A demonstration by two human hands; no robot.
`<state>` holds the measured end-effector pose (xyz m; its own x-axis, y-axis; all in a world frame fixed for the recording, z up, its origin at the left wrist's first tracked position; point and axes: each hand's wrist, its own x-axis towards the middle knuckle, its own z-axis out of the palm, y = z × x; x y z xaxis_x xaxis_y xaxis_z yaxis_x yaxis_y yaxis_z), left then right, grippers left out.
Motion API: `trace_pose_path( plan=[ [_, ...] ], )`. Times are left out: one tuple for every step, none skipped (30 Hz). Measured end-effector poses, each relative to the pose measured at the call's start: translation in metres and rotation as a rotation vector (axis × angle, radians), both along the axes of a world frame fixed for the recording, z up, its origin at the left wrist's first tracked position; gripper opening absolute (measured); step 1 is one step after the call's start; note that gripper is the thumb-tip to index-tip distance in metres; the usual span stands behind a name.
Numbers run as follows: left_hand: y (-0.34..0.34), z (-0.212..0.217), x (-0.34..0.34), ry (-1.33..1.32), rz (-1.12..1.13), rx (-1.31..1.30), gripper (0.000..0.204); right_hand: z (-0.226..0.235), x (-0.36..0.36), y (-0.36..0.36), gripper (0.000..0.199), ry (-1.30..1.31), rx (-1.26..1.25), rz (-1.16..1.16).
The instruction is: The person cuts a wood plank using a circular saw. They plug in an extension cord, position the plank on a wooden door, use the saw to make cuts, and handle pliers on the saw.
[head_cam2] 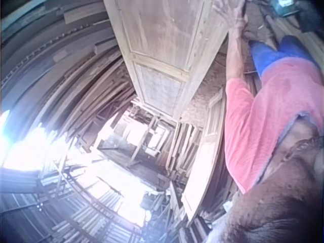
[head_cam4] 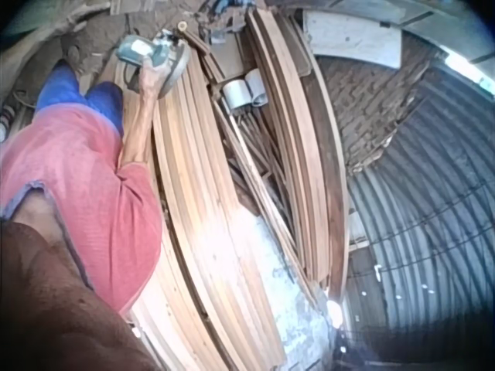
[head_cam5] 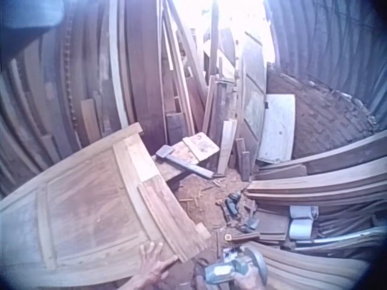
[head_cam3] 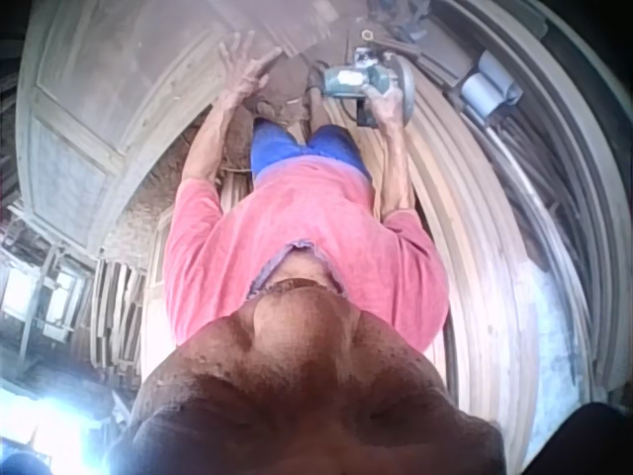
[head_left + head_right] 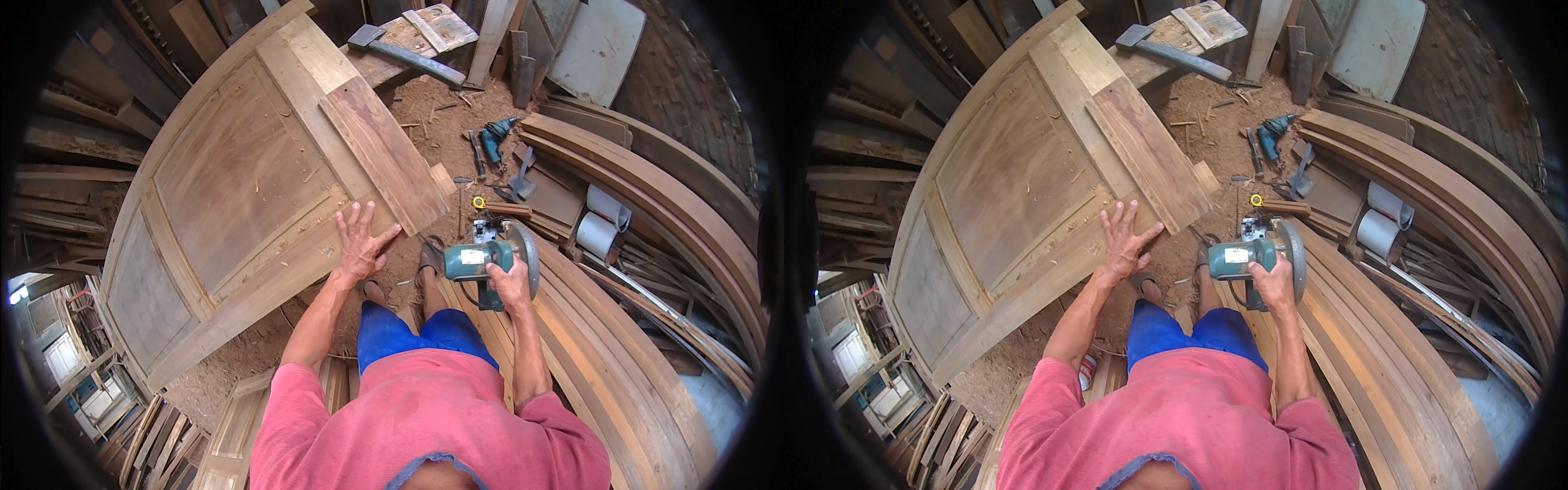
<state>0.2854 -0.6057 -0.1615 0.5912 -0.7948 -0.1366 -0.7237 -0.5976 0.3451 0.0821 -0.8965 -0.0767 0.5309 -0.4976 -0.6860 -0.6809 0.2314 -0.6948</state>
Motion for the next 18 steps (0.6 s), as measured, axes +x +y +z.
trace_pose_path(
  plan=[
    [0.002, 0.000, 0.001, 0.004, 0.001, 0.005, 0.089, 0.010, 0.003, 0.000, 0.025, 0.016, -0.012, -0.031],
    [0.000, 0.000, 0.001, 0.007, -0.002, 0.003, 0.089, 0.015, 0.001, -0.002, 0.026, 0.001, -0.014, -0.069],
    [-0.001, 0.000, 0.001, 0.013, -0.007, 0.002, 0.088, 0.021, 0.000, -0.004, 0.026, 0.004, -0.016, -0.071],
    [-0.002, 0.000, 0.001, 0.019, -0.010, 0.002, 0.088, 0.026, -0.001, -0.007, 0.027, -0.034, -0.021, -0.052],
    [-0.002, -0.001, 0.001, 0.019, -0.012, 0.000, 0.088, 0.032, -0.002, -0.010, 0.027, -0.072, -0.027, -0.032],
    [-0.002, -0.001, 0.001, 0.015, -0.013, 0.007, 0.088, 0.036, -0.001, -0.012, 0.029, -0.056, -0.036, -0.025],
    [-0.002, -0.002, 0.001, 0.010, -0.014, 0.014, 0.088, 0.043, 0.000, -0.013, 0.029, -0.056, -0.039, -0.025],
    [-0.002, -0.002, 0.002, 0.008, -0.015, 0.012, 0.088, 0.049, 0.002, -0.014, 0.030, -0.082, -0.061, 0.012],
    [-0.002, -0.001, 0.002, 0.022, -0.015, 0.011, 0.087, 0.054, 0.005, -0.015, 0.031, -0.108, -0.083, 0.050],
    [-0.002, -0.001, 0.002, 0.035, -0.014, 0.011, 0.087, 0.056, 0.007, -0.016, 0.031, -0.110, -0.084, 0.050],
    [-0.002, 0.000, 0.002, 0.034, -0.014, 0.008, 0.087, 0.059, 0.010, -0.016, 0.031, -0.120, -0.081, 0.082],
    [-0.002, 0.000, 0.002, 0.030, -0.017, 0.052, 0.090, 0.060, 0.012, -0.016, 0.031, -0.131, -0.078, 0.115],
    [-0.002, 0.000, 0.002, 0.026, -0.019, 0.097, 0.092, 0.059, 0.014, -0.017, 0.031, -0.132, -0.080, 0.116],
    [-0.003, 0.000, 0.002, 0.025, -0.018, 0.095, 0.092, 0.056, 0.016, -0.017, 0.031, -0.155, -0.092, 0.146],
    [-0.003, 0.000, 0.002, 0.016, -0.022, 0.095, 0.092, 0.056, 0.019, -0.016, 0.031, -0.178, -0.104, 0.176],
    [-0.003, -0.001, 0.002, 0.007, -0.026, 0.096, 0.093, 0.058, 0.022, -0.016, 0.031, -0.153, -0.081, 0.180],
    [-0.003, -0.002, 0.002, 0.006, -0.023, 0.097, 0.093, 0.058, 0.024, -0.015, 0.031, -0.155, -0.079, 0.182],
    [-0.003, -0.003, 0.002, -0.001, -0.025, 0.093, 0.093, 0.058, 0.026, -0.014, 0.030, -0.163, -0.061, 0.188]
  ],
)
